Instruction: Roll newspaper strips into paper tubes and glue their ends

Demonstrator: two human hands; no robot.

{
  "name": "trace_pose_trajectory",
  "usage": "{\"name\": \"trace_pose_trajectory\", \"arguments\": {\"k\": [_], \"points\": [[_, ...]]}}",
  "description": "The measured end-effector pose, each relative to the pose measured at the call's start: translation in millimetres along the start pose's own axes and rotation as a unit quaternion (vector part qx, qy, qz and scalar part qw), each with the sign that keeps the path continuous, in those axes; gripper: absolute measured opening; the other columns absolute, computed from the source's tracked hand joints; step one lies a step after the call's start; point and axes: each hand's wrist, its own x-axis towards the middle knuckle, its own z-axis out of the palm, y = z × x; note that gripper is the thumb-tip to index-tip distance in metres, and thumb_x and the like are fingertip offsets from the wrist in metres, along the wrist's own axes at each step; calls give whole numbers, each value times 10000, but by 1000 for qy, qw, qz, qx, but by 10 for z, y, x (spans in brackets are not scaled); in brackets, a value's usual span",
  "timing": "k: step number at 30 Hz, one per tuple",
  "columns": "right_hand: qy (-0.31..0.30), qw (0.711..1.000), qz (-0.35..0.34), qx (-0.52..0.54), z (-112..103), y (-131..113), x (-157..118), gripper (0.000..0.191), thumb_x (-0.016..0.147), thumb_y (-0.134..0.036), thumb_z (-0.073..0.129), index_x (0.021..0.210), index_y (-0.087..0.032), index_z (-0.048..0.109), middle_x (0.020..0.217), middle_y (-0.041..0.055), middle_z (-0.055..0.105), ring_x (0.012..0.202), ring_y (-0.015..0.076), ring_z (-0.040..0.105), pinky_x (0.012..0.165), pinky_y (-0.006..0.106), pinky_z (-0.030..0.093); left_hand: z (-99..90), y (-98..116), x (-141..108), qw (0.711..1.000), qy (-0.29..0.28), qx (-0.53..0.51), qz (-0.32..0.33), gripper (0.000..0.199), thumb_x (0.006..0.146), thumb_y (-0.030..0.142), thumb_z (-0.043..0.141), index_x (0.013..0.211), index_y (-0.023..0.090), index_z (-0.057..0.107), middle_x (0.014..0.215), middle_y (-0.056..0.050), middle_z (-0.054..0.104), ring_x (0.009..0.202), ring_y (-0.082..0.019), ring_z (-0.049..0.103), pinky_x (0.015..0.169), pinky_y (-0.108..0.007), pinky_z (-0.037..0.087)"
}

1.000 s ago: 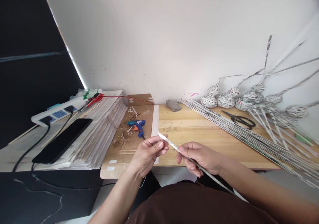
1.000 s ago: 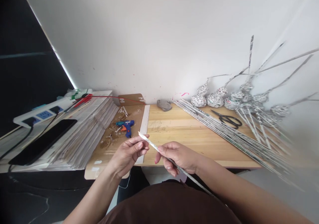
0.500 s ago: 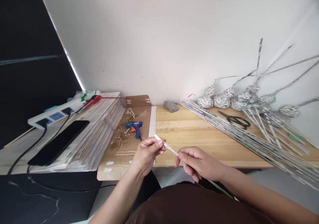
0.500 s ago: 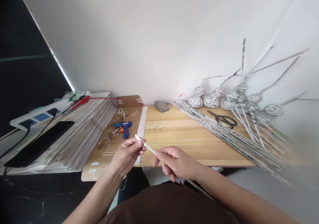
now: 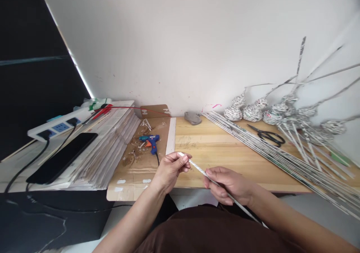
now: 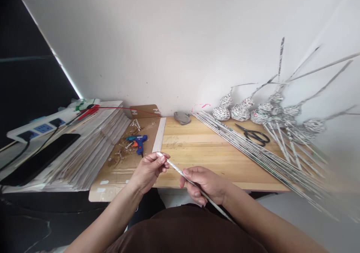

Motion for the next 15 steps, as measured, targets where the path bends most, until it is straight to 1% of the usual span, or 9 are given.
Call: {"name": "trace_pose_trajectory", "arguments": {"k": [2,4,5,7,9,10,13,15], "points": [[-20,1000,11,20,-43,19,23,350,901,-464,446,837,-141,566,395,-94,355,282,55,333,320,168,274,-18,-5,-3,1000,-1,-1,-4,147,741,247,704,783,108,682,662,-38,623,588,-79,561,539,-174,434],[-21,1000,20,7,-55,25,44,368,908,-476,422,841,-143,564,394,-94,349,281,55,327,321,170,269,-41,3,-5,1000,4,-2,3,162,741,249,703,829,116,674,641,-26,615,587,-83,561,539,-177,432],[-7,1000,19,-15,-49,26,52,385,911,-488,409,852,-141,567,407,-89,367,288,54,337,324,170,272,-53,11,-4,1000,10,-2,10,163,737,250,707,827,119,667,641,-23,613,587,-84,561,537,-178,430],[39,996,7,-83,-19,24,64,404,906,-512,410,892,-141,570,461,-71,432,321,53,382,343,170,298,-78,29,5,999,29,4,25,165,734,261,709,803,121,657,639,-17,606,583,-82,555,534,-178,423],[85,982,-11,-166,13,27,66,410,897,-526,425,923,-144,570,520,-57,475,364,50,419,375,170,325,-108,42,21,998,51,12,39,184,746,288,696,800,118,655,629,-15,592,579,-77,542,531,-174,412],[97,975,-16,-201,24,31,64,413,897,-529,425,927,-144,572,530,-57,475,376,48,422,388,169,327,-124,47,32,997,59,12,43,196,756,303,685,812,117,655,622,-12,581,572,-72,530,523,-169,400],[99,962,-18,-254,28,55,51,439,913,-531,379,917,-141,580,509,-65,436,372,40,394,408,173,316,-189,95,49,996,72,-21,51,211,784,331,654,834,125,645,590,13,525,528,-49,468,476,-147,341],[100,961,-15,-257,8,67,37,444,916,-531,369,917,-142,582,508,-66,429,372,39,388,420,179,319,-260,205,26,995,71,-54,45,198,784,326,655,802,130,627,572,26,492,504,-41,438,451,-138,309]]}}
